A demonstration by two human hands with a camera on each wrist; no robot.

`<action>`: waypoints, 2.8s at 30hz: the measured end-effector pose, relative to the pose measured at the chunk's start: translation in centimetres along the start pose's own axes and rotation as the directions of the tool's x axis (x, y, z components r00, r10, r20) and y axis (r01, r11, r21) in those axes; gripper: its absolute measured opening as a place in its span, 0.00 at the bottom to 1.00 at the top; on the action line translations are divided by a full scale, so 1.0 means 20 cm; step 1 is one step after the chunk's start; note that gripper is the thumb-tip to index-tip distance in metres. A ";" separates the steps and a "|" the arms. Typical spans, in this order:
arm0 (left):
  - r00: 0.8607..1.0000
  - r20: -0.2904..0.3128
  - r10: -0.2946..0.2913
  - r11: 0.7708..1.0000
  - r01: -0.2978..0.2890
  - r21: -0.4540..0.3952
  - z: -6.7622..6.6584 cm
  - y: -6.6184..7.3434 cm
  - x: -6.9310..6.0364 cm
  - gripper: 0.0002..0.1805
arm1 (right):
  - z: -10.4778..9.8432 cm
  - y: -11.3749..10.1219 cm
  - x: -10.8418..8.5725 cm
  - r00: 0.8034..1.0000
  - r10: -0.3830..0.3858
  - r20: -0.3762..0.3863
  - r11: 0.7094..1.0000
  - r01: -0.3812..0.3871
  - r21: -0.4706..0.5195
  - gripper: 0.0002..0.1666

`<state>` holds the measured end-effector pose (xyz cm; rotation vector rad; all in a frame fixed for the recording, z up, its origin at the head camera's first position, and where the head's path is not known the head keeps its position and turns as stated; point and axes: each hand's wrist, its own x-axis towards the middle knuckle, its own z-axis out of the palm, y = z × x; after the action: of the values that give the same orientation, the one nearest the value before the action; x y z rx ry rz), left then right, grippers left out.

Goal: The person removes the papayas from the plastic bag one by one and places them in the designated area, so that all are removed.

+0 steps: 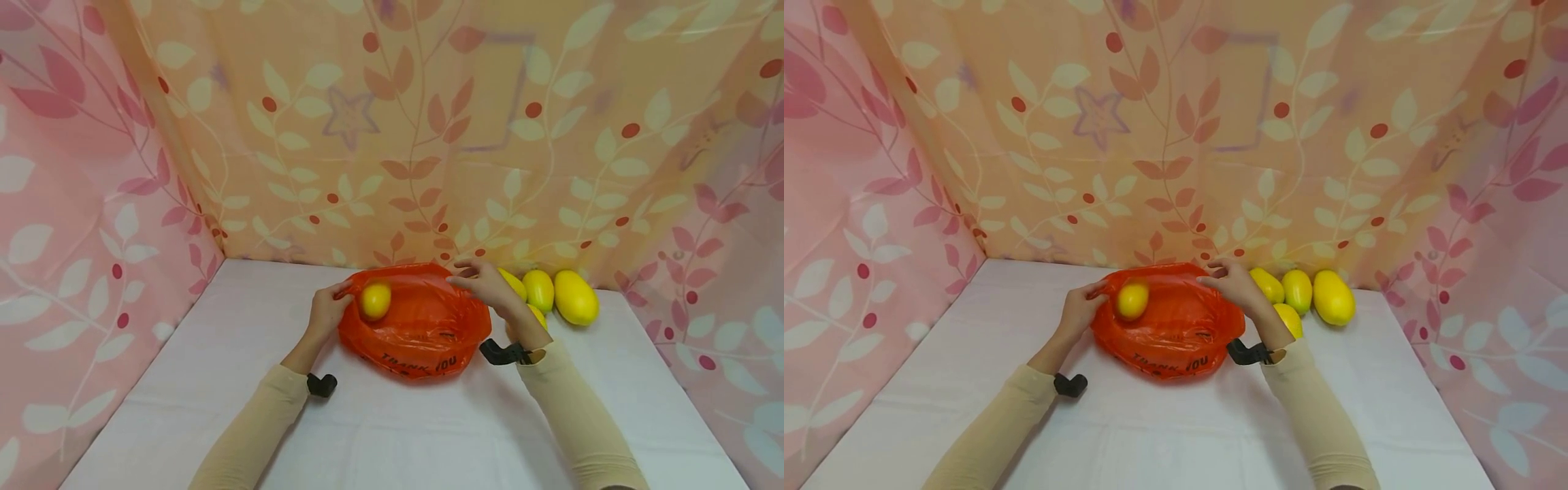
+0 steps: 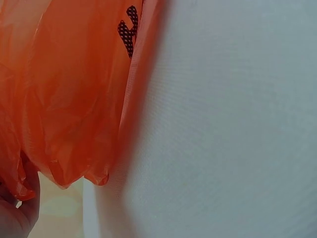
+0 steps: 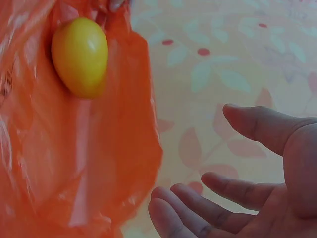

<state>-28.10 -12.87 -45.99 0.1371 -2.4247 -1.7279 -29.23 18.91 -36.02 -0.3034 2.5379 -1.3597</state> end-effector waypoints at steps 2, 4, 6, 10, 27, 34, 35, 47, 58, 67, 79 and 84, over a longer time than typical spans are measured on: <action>1.000 -0.002 0.000 1.000 0.000 0.009 0.00 0.00 0.00 0.20 | 0.03 -0.01 0.02 1.000 -0.016 0.013 1.000 0.016 0.007 0.35; 1.000 -0.002 -0.003 1.000 0.003 0.016 0.00 0.00 0.00 0.20 | 0.05 -0.02 0.03 0.999 -0.023 0.027 1.000 0.023 0.010 0.36; 1.000 -0.003 -0.006 1.000 0.006 0.017 0.00 0.00 0.00 0.20 | 0.08 -0.03 0.05 0.999 -0.016 0.047 1.000 0.016 0.014 0.37; 1.000 -0.007 -0.009 1.000 0.009 0.013 0.00 0.00 0.01 0.20 | 0.14 -0.05 0.08 0.998 -0.011 0.065 1.000 0.010 0.010 0.38; 1.000 0.002 -0.021 1.000 0.021 0.000 0.01 -0.01 0.01 0.19 | 0.41 -0.06 0.21 0.989 0.112 0.092 0.990 -0.120 0.080 0.39; 1.000 0.011 -0.003 1.000 0.004 -0.024 0.01 -0.02 0.01 0.20 | 0.51 -0.04 0.26 0.988 0.149 0.030 0.980 -0.152 0.130 0.39; 1.000 0.013 -0.005 1.000 0.005 -0.021 0.01 -0.02 0.01 0.20 | 0.52 -0.04 0.26 0.988 0.154 0.032 0.978 -0.157 0.139 0.39; 1.000 0.024 -0.012 1.000 0.013 -0.009 0.01 -0.01 0.01 0.20 | 0.65 -0.03 0.31 0.976 0.214 0.041 0.961 -0.218 0.171 0.48; 1.000 0.022 0.000 1.000 0.000 0.004 0.02 -0.03 0.01 0.20 | 0.74 -0.01 0.38 0.961 0.272 -0.051 0.938 -0.253 0.236 0.48; 1.000 0.018 0.001 0.999 -0.002 0.035 0.02 -0.04 0.01 0.20 | 0.76 -0.02 0.39 0.955 0.294 -0.042 0.925 -0.273 0.265 0.43; 1.000 0.020 0.018 0.999 -0.019 0.042 0.04 -0.03 0.01 0.20 | 0.80 -0.02 0.40 0.963 0.267 -0.032 0.924 -0.247 0.291 0.36; 1.000 0.006 0.019 0.999 -0.019 0.046 0.03 -0.04 0.02 0.20 | 0.79 -0.02 0.39 0.967 0.253 -0.043 0.925 -0.228 0.303 0.35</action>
<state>-28.53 -12.63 -46.94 0.1141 -2.4624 -1.6677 -31.78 3.96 -45.05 0.1208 2.2908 -1.6484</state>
